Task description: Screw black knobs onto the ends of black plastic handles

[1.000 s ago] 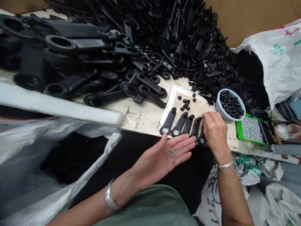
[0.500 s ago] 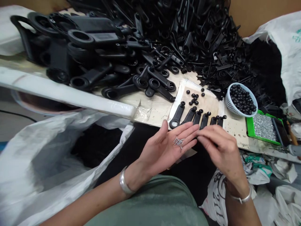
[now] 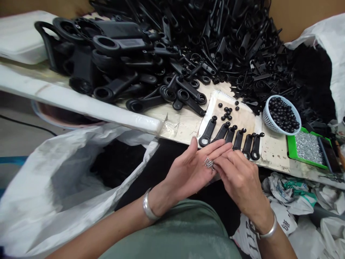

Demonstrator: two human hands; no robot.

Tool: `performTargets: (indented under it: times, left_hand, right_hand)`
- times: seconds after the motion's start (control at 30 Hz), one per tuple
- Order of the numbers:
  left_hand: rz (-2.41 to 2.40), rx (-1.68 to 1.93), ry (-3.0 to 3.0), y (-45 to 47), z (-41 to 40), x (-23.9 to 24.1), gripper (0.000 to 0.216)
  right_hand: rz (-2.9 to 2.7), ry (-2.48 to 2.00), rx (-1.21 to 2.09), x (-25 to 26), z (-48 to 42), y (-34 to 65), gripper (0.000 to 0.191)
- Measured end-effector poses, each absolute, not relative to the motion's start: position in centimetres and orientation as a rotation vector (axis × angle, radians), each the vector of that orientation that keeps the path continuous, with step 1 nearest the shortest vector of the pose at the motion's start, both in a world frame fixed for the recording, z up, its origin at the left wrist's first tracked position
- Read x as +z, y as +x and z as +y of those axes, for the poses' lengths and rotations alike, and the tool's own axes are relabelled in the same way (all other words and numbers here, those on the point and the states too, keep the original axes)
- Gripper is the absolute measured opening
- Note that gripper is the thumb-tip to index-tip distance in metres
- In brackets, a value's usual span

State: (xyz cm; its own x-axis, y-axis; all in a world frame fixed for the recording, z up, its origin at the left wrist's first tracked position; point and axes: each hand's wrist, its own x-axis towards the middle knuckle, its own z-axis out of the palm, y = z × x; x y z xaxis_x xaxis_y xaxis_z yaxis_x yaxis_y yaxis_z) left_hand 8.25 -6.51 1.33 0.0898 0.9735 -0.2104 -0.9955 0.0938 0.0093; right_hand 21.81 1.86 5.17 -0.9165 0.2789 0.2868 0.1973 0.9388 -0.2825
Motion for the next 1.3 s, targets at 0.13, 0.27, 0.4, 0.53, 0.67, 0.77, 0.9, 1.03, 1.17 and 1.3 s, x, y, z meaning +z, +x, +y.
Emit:
performTargets:
  times: [0.13, 0.27, 0.4, 0.53, 0.67, 0.77, 0.9, 1.03, 1.17, 1.3]
  left_hand:
    - [0.198, 1.470, -0.119, 8.4, -6.5, 1.2, 0.066]
    - [0.210, 1.478, -0.116, 8.5, -6.4, 1.1, 0.064]
    - [0.211, 1.474, -0.084, 8.4, -6.6, 0.8, 0.062]
    - [0.251, 1.473, -0.036, 8.2, -7.1, 0.8, 0.063]
    - [0.357, 1.514, 0.024, 8.0, -6.9, 1.7, 0.064]
    - [0.439, 1.516, 0.053, 8.0, -6.7, 2.5, 0.064]
    - [0.525, 1.533, 0.044, 8.0, -6.5, 3.3, 0.064]
    - [0.562, 1.550, 0.092, 7.9, -6.3, 4.0, 0.069]
    - [0.629, 1.566, 0.069, 8.1, -6.2, 5.2, 0.075]
    - [0.634, 1.582, 0.030, 8.3, -6.3, 5.9, 0.073]
  right_hand:
    - [-2.803, -0.434, 0.479, 5.3, 1.9, 21.8, 0.010]
    - [-2.781, -0.476, 0.631, 5.4, 2.1, 21.8, 0.009]
    - [-2.650, -0.582, 0.696, 5.5, 2.9, 21.6, 0.012]
    - [-2.642, -0.607, 0.637, 5.9, 3.7, 20.9, 0.010]
    - [-2.744, -0.545, 0.455, 6.9, 4.6, 19.9, 0.011]
    - [-2.918, -0.435, 0.242, 7.7, 4.6, 19.3, 0.022]
    - [-3.093, -0.459, -0.048, 8.7, 3.9, 18.7, 0.026]
    - [-3.131, -0.485, -0.135, 9.2, 3.2, 18.2, 0.026]
    - [-3.108, -0.557, -0.082, 9.5, 3.0, 17.8, 0.029]
    - [-3.095, -0.586, -0.055, 10.1, 2.8, 17.7, 0.028]
